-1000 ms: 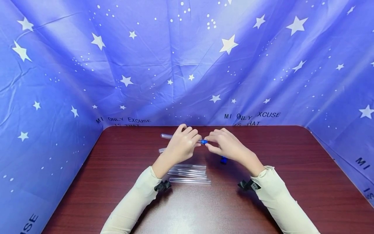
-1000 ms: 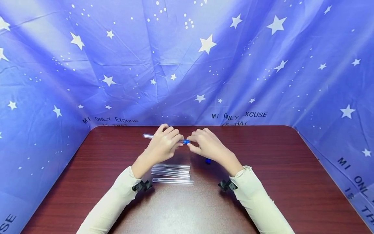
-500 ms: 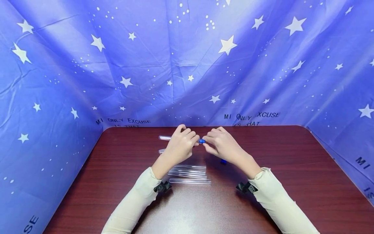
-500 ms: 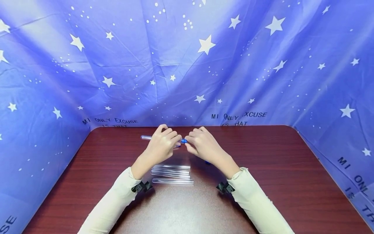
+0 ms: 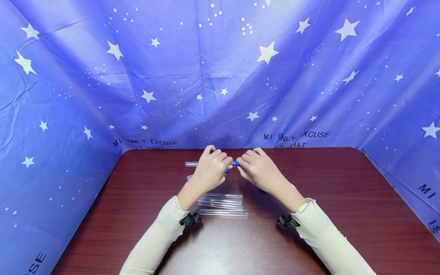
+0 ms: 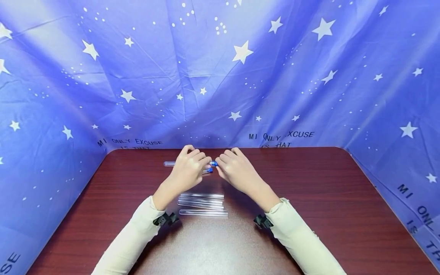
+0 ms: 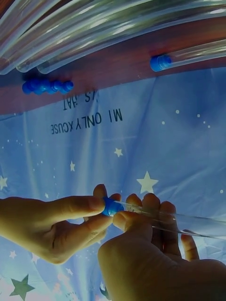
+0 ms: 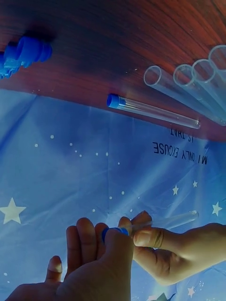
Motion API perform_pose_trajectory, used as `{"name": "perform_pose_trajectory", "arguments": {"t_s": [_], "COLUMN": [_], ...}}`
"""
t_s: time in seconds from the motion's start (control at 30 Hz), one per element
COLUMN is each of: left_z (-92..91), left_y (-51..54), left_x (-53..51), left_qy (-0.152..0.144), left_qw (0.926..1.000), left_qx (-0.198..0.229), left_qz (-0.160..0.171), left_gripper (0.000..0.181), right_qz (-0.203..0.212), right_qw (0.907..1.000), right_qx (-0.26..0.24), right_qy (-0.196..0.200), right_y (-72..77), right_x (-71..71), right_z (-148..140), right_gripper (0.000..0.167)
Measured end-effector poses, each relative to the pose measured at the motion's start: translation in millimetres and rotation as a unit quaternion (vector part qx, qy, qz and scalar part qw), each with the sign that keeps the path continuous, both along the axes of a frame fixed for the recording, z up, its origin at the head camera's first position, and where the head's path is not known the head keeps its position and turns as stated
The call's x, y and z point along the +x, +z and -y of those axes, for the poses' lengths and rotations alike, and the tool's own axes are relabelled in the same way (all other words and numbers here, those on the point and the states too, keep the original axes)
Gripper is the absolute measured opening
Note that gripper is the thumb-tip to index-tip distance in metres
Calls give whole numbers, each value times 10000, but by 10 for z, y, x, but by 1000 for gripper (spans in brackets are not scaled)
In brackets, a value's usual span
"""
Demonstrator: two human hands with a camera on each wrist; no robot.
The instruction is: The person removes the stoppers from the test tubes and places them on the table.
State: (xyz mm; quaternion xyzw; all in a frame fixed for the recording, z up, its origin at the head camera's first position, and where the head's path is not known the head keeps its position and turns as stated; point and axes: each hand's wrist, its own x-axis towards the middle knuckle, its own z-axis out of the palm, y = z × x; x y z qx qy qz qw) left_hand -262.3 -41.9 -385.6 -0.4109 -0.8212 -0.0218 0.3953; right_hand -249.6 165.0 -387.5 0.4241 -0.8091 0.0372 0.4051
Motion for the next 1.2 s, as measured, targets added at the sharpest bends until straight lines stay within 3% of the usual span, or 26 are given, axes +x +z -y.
{"name": "perform_pose_trajectory", "arguments": {"t_s": [0.2,0.47,0.63,0.93,1.2], "left_z": [36,33,35,63,74], "left_y": [24,20,26,47,41], "left_x": [-12,-5,-7,-13,-20], "left_qy": [9,-15,-49,-233,-399], "left_qw": [9997,9992,9991,9984,9989], "left_qx": [90,95,12,-180,-40], "left_qz": [206,393,416,481,261], "left_gripper": [12,11,6,14,14], "right_qz": [-346,-466,-396,-266,276], "right_qw": [9992,9988,9991,9993,9990], "right_qx": [104,121,137,29,-114], "right_qy": [-148,-26,40,278,319], "right_y": [0,20,23,-11,10], "right_x": [-6,16,20,-18,-26], "right_z": [18,5,3,9,-31], "right_gripper": [18,16,14,13,10]}}
